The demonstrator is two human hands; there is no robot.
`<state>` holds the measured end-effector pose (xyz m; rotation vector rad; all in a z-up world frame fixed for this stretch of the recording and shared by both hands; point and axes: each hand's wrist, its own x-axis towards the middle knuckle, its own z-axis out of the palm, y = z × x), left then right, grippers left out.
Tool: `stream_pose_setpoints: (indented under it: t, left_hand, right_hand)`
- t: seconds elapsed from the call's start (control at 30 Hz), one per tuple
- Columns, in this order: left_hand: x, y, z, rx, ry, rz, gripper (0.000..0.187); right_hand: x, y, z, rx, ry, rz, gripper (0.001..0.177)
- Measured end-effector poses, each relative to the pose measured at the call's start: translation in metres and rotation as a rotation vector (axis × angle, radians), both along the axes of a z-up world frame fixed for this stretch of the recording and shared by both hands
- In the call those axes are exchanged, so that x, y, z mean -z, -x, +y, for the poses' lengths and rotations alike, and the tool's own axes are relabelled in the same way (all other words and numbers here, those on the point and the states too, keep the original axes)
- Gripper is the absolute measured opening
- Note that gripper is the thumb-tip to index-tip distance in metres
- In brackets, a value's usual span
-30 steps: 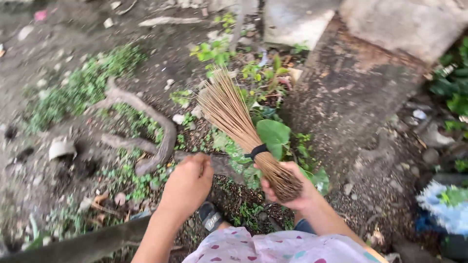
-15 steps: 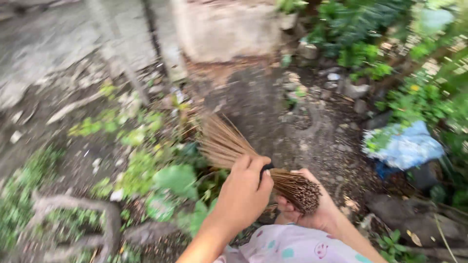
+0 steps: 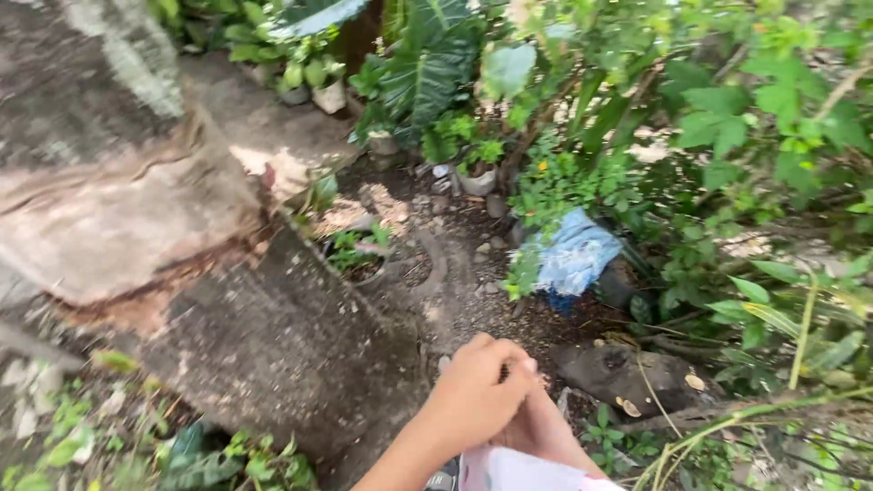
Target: Sweeping the ground around plants in an outdoor garden area using a hand broom.
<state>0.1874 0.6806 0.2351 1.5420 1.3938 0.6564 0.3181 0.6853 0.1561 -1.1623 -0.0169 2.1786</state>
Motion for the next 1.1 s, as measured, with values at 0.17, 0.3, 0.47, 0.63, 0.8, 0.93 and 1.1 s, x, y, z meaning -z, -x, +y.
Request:
stream_pose_setpoints:
  t: [0.17, 0.3, 0.47, 0.63, 0.8, 0.93, 1.1]
  left_hand:
    - [0.006, -0.014, 0.049, -0.183, -0.208, -0.036, 0.029]
    - [-0.039, -0.027, 0.089, -0.165, -0.377, 0.001, 0.041]
    - [-0.061, -0.022, 0.142, -0.153, -0.610, 0.164, 0.038]
    - [-0.024, 0.014, 0.205, -0.195, -0.620, 0.283, 0.040]
    - [0.027, 0.069, 0.281, -0.330, -0.602, 0.315, 0.041]
    - [0.044, 0.091, 0.329, -0.344, -0.564, 0.306, 0.040]
    - [0.033, 0.107, 0.388, -0.360, -0.671, 0.390, 0.039]
  right_hand:
    - [0.014, -0.021, 0.046, -0.035, 0.001, 0.330, 0.056]
    - [-0.042, -0.011, 0.076, -0.171, -0.307, 0.583, 0.063]
    - [-0.061, 0.013, 0.126, -0.025, -0.201, 0.326, 0.055]
    - [0.060, 0.025, 0.227, -0.231, -0.081, 0.511, 0.050]
    - [0.058, 0.094, 0.316, -0.480, -0.195, 0.368, 0.056]
    - [0.144, 0.098, 0.391, -0.499, -0.061, 0.407, 0.049]
    - [0.127, 0.145, 0.456, -0.471, -0.728, 0.658, 0.064]
